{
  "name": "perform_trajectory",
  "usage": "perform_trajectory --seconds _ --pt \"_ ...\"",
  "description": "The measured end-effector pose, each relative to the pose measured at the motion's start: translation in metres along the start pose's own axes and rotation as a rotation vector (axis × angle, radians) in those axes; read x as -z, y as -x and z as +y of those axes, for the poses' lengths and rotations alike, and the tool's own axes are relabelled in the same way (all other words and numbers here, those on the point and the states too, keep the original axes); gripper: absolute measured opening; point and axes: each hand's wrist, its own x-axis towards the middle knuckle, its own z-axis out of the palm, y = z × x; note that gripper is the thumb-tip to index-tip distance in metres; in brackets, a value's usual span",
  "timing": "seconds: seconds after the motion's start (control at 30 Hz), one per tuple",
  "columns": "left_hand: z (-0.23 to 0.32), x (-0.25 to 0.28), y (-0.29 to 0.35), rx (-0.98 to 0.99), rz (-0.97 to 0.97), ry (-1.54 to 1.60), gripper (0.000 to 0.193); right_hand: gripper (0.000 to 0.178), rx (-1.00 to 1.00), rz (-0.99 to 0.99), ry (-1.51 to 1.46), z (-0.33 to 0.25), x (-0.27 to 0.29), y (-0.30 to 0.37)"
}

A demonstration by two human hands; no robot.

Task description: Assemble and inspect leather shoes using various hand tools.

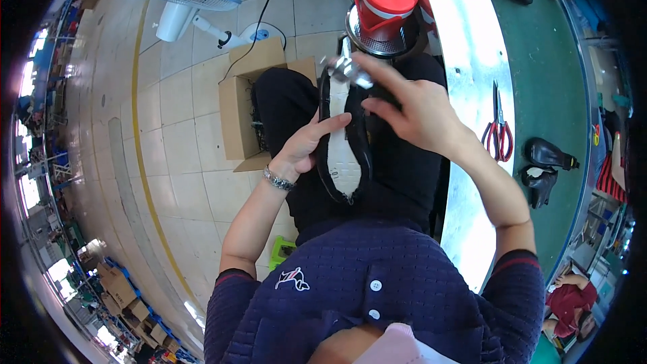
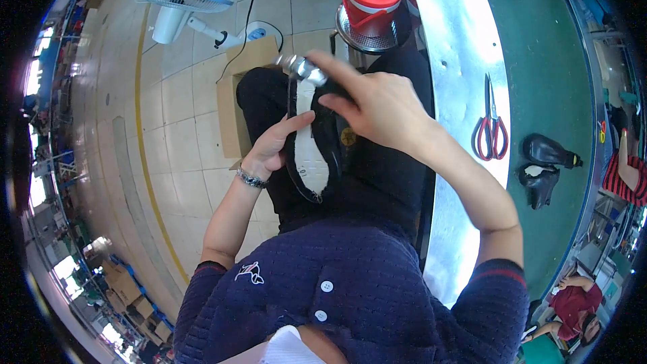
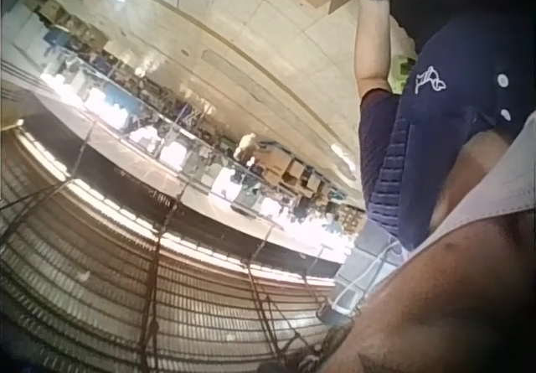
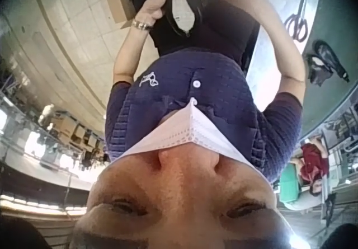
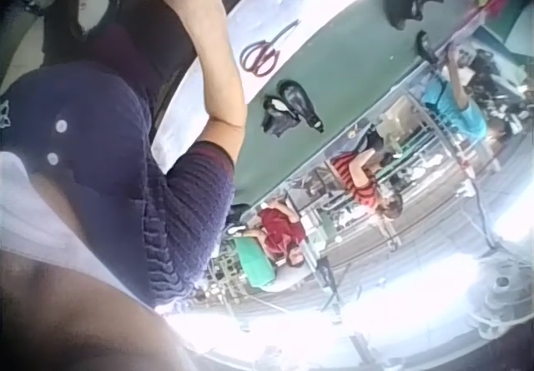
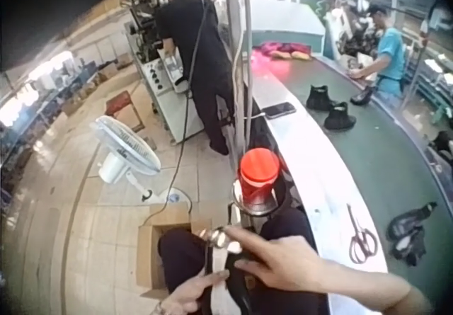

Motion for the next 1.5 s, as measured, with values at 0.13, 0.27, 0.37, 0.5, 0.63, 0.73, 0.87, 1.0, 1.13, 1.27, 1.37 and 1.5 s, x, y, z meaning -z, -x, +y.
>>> perform_trajectory --seconds 0.13,0.27,0.37,0.5,0.63,0.73,0.87,1.0,1.13,1.27,1.37,1.5 --pt "-0.015 0.005 0.008 -0.101 -0.049 -0.081 0.079 0.037 -0.405 0.161 -0.723 0.002 0.018 0.028" --pt "-0.036 0.020 0.001 -0.230 -0.073 -0.305 0.107 0.031 -0.509 0.128 -1.253 0.014 -0.007 0.065" --pt "-0.044 0.030 -0.025 -0.439 -0.306 -0.292 0.144 0.031 -0.561 -0.026 -1.374 0.021 -0.036 0.083" --pt "-0.069 0.049 -0.035 -0.450 -0.352 -0.387 0.146 0.024 -0.559 -0.224 -1.418 0.018 -0.060 0.093" --pt "-0.073 0.052 -0.041 -0.383 -0.410 -0.220 0.130 0.032 -0.674 -0.341 -1.391 0.009 -0.067 0.094" --pt "-0.075 0.035 -0.037 -0.442 -0.265 -0.328 0.103 0.039 -0.608 -0.391 -1.342 0.006 -0.074 0.097" --pt "-0.076 0.003 -0.034 -0.429 -0.035 -0.281 0.066 0.044 -0.641 -0.450 -1.318 0.002 -0.070 0.098" --pt "-0.084 -0.007 -0.027 -0.473 0.068 -0.323 0.047 0.053 -0.691 -0.677 -1.289 0.000 -0.055 0.095" --pt "-0.086 -0.012 -0.024 -0.498 0.076 -0.309 0.041 0.059 -0.576 -0.733 -0.918 -0.006 -0.040 0.084" --pt "-0.080 -0.013 -0.026 -0.513 0.158 -0.264 0.033 0.065 -0.503 -0.592 -0.577 -0.018 -0.051 0.083" --pt "-0.078 -0.009 -0.034 -0.522 0.174 -0.271 0.032 0.064 -0.584 -0.472 -0.512 -0.030 -0.060 0.087" --pt "-0.071 -0.011 -0.041 -0.480 0.141 -0.286 0.031 0.059 -0.717 -0.395 -0.715 -0.029 -0.057 0.092"
